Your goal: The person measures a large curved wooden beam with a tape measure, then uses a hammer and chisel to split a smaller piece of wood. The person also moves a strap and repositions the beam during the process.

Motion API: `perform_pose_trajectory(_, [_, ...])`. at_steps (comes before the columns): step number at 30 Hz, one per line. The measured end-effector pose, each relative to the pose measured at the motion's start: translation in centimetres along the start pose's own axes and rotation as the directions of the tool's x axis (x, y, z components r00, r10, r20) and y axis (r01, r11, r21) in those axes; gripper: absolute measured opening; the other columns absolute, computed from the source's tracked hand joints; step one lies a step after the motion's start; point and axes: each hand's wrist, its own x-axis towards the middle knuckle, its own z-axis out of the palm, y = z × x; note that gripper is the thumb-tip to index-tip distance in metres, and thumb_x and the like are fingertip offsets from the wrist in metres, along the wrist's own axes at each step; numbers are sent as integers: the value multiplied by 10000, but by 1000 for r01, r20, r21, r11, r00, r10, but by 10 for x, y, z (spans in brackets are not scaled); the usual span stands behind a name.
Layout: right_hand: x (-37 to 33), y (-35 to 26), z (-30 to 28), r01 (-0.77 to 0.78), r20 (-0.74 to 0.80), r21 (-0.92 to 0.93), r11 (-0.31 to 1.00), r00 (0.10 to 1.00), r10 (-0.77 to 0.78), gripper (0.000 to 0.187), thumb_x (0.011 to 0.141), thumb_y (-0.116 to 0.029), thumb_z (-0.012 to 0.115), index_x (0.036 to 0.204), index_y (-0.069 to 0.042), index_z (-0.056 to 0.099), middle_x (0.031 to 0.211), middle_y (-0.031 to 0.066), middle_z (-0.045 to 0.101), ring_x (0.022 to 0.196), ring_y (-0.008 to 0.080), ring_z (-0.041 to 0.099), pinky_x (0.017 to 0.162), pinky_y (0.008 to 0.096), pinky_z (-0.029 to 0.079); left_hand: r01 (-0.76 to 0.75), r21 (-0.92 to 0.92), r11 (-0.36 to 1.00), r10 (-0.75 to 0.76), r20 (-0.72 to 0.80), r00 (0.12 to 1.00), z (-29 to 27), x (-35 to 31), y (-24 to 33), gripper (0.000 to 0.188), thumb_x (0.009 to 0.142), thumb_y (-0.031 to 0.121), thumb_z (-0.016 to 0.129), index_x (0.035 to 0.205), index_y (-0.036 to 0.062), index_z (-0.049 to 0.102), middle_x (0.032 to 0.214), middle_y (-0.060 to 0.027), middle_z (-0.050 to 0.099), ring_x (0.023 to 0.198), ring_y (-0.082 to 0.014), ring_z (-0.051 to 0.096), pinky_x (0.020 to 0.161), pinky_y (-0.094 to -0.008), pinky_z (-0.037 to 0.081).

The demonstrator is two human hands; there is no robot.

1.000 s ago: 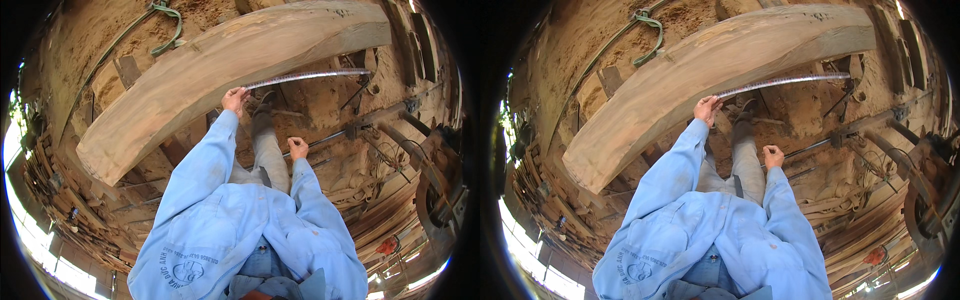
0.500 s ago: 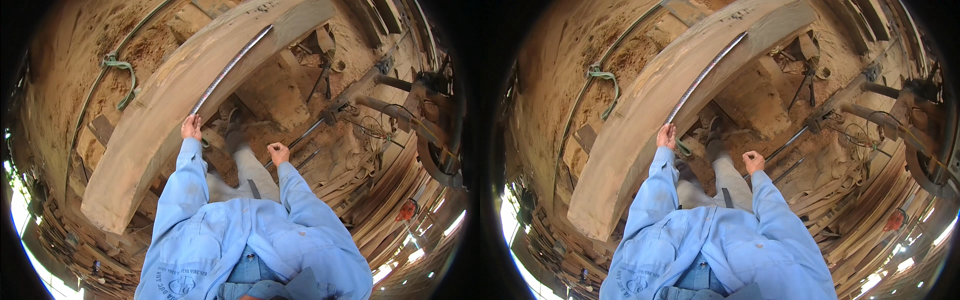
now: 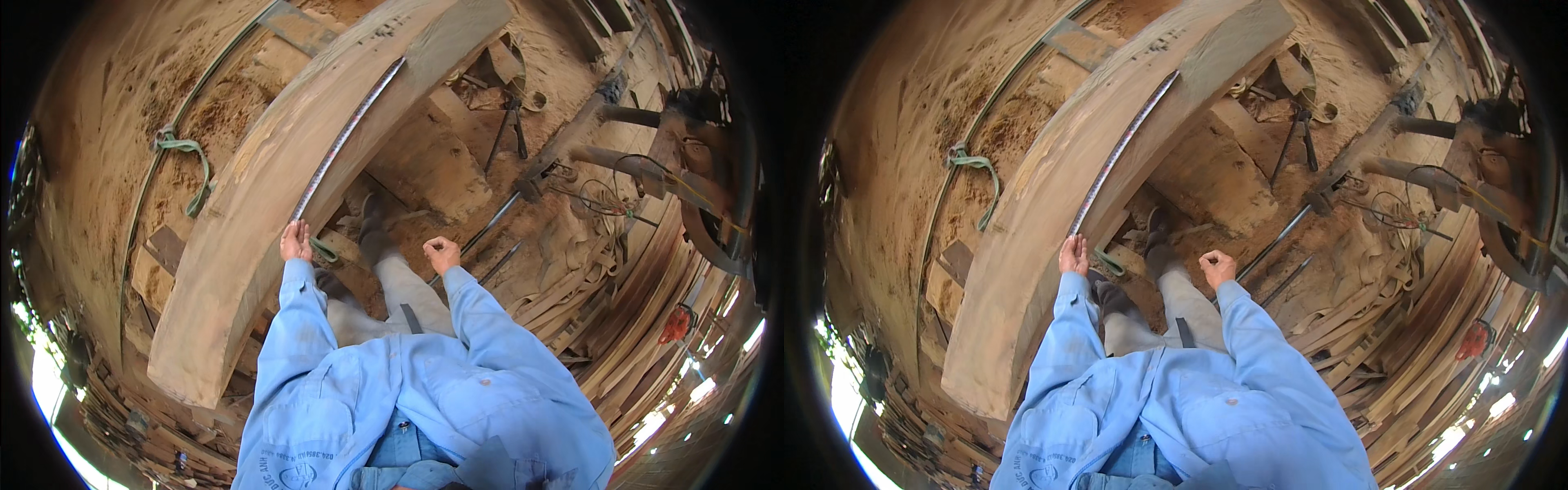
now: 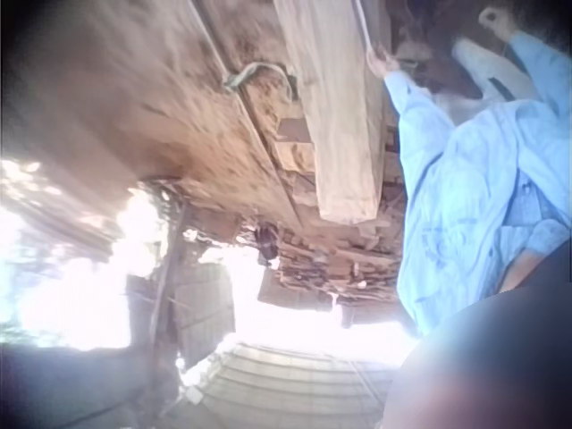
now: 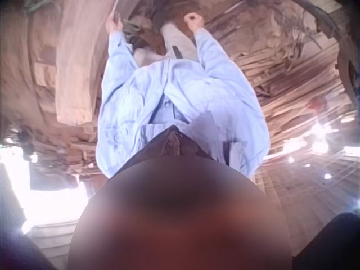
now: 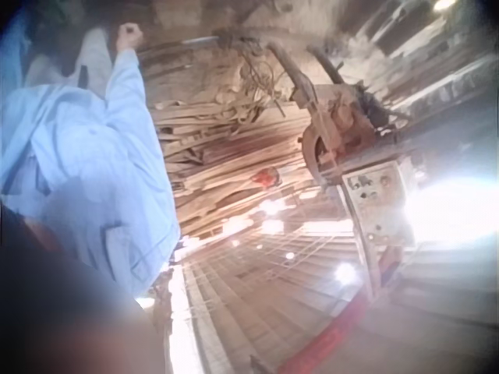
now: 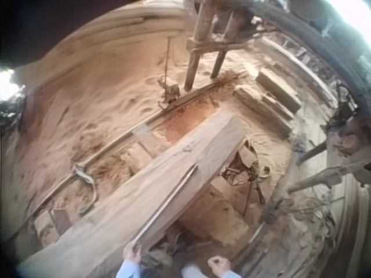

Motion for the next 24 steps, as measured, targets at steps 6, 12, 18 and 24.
perform_pose_trajectory(6, [6, 0, -3, 71, -38, -96, 993, 996, -75, 90, 786, -92, 675, 774, -9, 643, 673, 50, 640, 616, 109, 591, 583, 274, 486, 10, 15, 1000, -10, 1, 1000, 0, 3, 3, 191, 856, -14, 580, 1033, -2, 509, 984, -160, 631, 946, -314, 635, 888, -463, 518])
perform_pose_trajectory(12, [14, -7, -6, 160, -14, -43, 986, 987, -161, 63, 781, -82, 665, 761, -25, 650, 660, 45, 640, 607, 106, 594, 578, 268, 485, 1, 9, 1000, -1, 15, 1000, -1, 6, 0, 256, 870, -5, 553, 1114, -44, 484, 1049, -186, 601, 1001, -326, 611, 904, -464, 508])
perform_pose_trajectory(18, [14, -23, -8, 61, 22, 48, 997, 998, -62, 52, 757, -62, 670, 760, -12, 656, 704, 55, 655, 649, 130, 610, 623, 289, 498, 19, -37, 999, -19, -11, 1000, -4, 3, 5, 246, 849, 32, 601, 1077, 24, 508, 950, -121, 634, 914, -270, 643, 785, -399, 536])
perform_pose_trajectory(24, [17, -40, -16, -32, 32, -67, 997, 999, 35, 70, 769, -69, 676, 788, -4, 658, 714, 55, 655, 651, 119, 597, 608, 278, 489, -36, 133, 990, 47, -76, 996, 4, -9, 28, 240, 841, 70, 638, 1049, 93, 522, 904, -65, 653, 814, -199, 663, 606, -310, 508])
